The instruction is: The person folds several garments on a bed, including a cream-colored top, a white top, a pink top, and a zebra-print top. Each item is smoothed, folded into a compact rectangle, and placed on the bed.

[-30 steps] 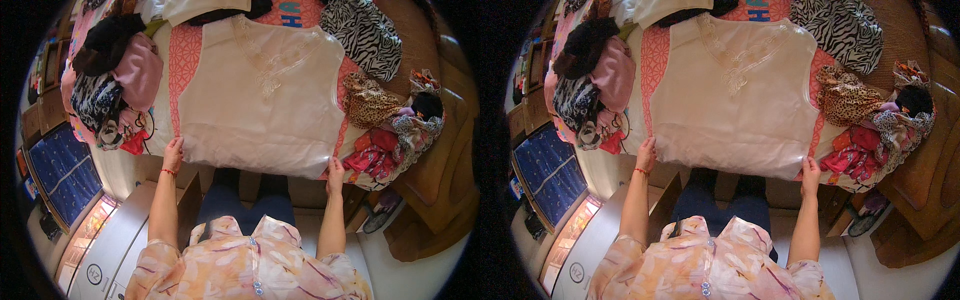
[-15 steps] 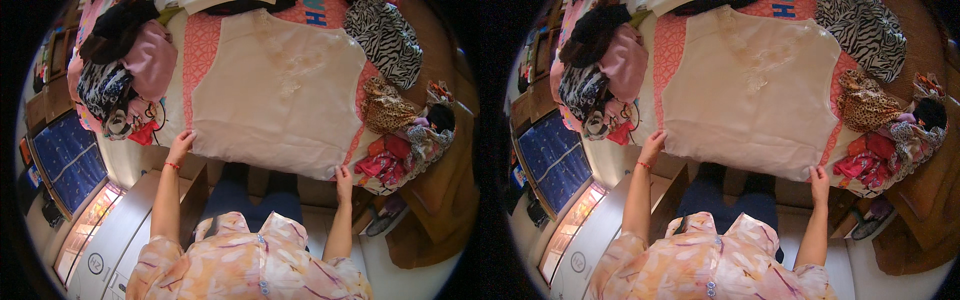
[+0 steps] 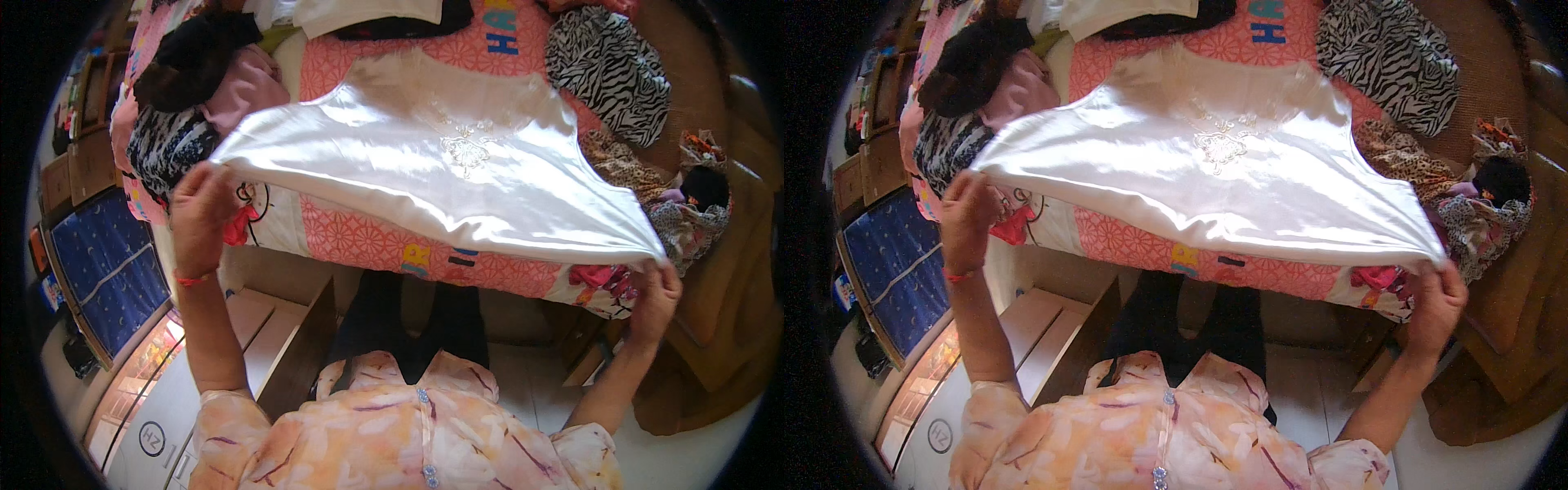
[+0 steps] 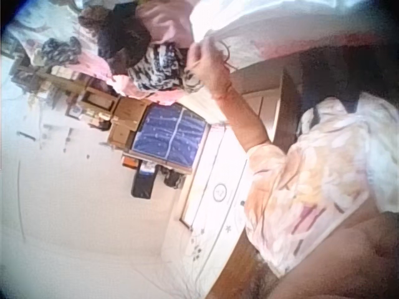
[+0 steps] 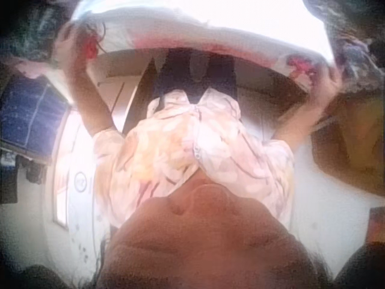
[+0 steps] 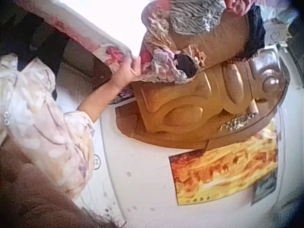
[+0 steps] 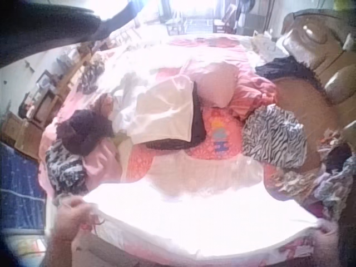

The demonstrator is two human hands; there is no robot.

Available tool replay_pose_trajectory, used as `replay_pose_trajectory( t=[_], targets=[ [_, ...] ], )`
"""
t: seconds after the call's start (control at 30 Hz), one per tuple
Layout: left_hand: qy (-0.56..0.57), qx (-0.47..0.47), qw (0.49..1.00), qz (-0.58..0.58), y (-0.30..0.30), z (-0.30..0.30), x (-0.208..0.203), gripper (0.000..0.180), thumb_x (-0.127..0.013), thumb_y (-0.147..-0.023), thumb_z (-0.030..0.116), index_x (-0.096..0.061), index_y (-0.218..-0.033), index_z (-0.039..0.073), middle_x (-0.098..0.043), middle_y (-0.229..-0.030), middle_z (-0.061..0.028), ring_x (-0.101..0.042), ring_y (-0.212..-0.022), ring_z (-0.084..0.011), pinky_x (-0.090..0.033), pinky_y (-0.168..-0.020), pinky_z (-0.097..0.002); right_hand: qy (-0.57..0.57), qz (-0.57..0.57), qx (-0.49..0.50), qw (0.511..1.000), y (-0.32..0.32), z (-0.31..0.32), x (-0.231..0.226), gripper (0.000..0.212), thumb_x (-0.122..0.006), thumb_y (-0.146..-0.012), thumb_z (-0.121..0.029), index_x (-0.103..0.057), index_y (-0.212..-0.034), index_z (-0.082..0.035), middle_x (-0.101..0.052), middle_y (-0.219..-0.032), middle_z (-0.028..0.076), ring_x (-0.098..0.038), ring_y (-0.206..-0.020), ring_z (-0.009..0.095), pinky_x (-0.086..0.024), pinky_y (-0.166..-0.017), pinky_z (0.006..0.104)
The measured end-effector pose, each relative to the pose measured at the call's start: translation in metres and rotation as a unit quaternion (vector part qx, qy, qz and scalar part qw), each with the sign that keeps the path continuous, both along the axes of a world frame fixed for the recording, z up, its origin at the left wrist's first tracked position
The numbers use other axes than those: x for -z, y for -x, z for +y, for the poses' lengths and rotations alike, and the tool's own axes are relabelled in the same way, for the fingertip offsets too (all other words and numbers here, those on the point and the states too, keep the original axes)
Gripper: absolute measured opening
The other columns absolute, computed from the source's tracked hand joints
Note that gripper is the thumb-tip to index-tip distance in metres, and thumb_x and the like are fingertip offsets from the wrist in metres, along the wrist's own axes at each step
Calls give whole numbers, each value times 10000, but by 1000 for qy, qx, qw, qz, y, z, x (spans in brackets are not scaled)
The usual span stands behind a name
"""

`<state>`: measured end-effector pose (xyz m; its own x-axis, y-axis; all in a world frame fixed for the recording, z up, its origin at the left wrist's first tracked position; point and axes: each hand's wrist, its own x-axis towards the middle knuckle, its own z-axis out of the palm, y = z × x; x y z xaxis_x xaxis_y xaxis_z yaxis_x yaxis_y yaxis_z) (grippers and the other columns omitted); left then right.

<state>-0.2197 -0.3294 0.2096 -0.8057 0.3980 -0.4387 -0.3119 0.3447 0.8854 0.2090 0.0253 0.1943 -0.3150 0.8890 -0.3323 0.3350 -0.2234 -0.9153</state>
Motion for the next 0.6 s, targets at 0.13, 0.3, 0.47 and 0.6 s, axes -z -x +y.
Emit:
replay_pose_trajectory(
  t=[0.13,0.3,0.47,0.6],
  targets=[
    [-230,-56,971,-42,9,14,-54,110,-475,-961,146,-553,-919,81,-388,-547,36,-252,-382,-38,-275,-443,-202,-9,177,40,983,-8,25,-39,229,-557,-927,-169,-580,-1121,-50,-640,-853,39,-546,-668,115,-451,-592,276],
    [-200,-182,961,-56,-19,-3,-39,266,-583,-894,159,-548,-1130,43,-618,-1000,-93,-602,-863,-236,-486,-716,-364,55,237,21,970,-31,10,-30,233,-610,-893,-203,-611,-1067,-48,-640,-891,52,-564,-745,156,-461,-679,315],
    [-106,92,981,-131,-16,-53,68,170,-588,-837,59,-609,-993,-6,-658,-937,-117,-646,-863,-230,-508,-812,-368,149,96,-77,981,-77,-23,71,181,-571,-873,-64,-628,-1010,39,-638,-1058,127,-611,-977,219,-481,-864,356],
    [50,89,963,-250,-38,-66,147,213,-580,-828,78,-612,-1011,-25,-658,-939,-103,-645,-865,-192,-506,-809,-316,218,-64,-95,969,-64,-50,133,183,-577,-853,-51,-637,-1006,29,-644,-973,51,-586,-854,120,-456,-767,260]
  ],
)
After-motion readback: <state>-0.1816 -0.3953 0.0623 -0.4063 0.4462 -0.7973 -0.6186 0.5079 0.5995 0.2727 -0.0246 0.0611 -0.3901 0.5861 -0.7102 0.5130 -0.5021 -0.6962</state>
